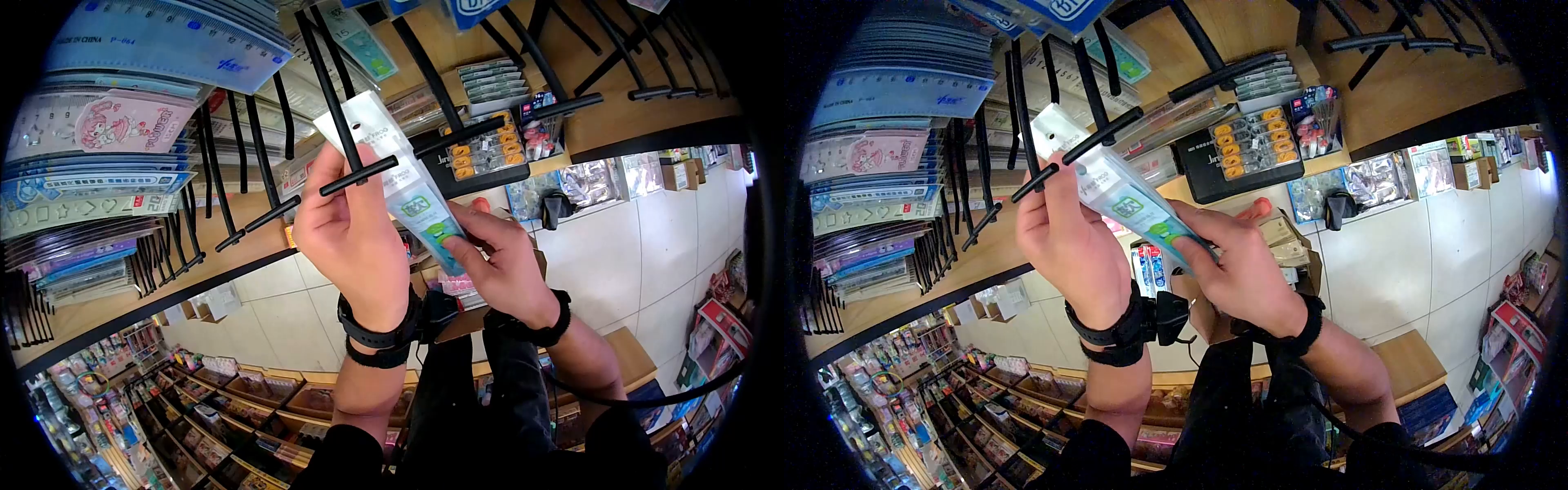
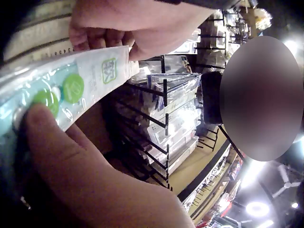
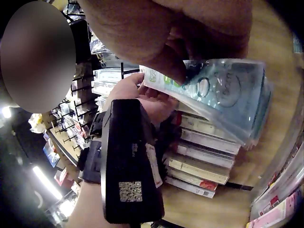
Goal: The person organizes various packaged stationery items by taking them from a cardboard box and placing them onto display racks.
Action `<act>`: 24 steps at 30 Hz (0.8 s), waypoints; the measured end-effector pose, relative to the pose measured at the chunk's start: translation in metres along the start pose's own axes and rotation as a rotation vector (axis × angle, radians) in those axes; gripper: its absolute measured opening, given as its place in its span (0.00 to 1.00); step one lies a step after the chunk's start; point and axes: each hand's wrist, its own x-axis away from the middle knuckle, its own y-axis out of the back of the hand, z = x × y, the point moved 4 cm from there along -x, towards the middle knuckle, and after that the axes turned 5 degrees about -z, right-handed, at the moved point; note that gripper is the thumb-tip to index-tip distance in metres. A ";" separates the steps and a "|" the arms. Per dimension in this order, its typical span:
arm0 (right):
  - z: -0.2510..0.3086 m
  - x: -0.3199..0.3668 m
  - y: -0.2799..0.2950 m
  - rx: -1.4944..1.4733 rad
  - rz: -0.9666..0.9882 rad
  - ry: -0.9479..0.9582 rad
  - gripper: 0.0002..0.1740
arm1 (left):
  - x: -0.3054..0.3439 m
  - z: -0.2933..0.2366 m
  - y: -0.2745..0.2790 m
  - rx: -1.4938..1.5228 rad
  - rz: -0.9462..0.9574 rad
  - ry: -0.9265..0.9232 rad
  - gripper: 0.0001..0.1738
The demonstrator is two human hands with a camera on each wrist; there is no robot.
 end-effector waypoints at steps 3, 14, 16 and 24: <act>0.000 -0.001 -0.001 -0.013 -0.002 -0.003 0.21 | -0.002 -0.002 -0.001 0.035 0.011 -0.012 0.10; 0.003 -0.003 0.000 -0.041 0.014 -0.025 0.21 | -0.004 -0.001 -0.003 0.013 0.025 -0.032 0.10; 0.002 -0.003 -0.001 -0.063 0.003 -0.030 0.21 | -0.005 0.001 -0.003 0.011 0.035 -0.042 0.10; -0.003 -0.004 -0.002 -0.124 -0.020 -0.041 0.21 | -0.009 0.002 -0.006 -0.025 0.036 -0.047 0.09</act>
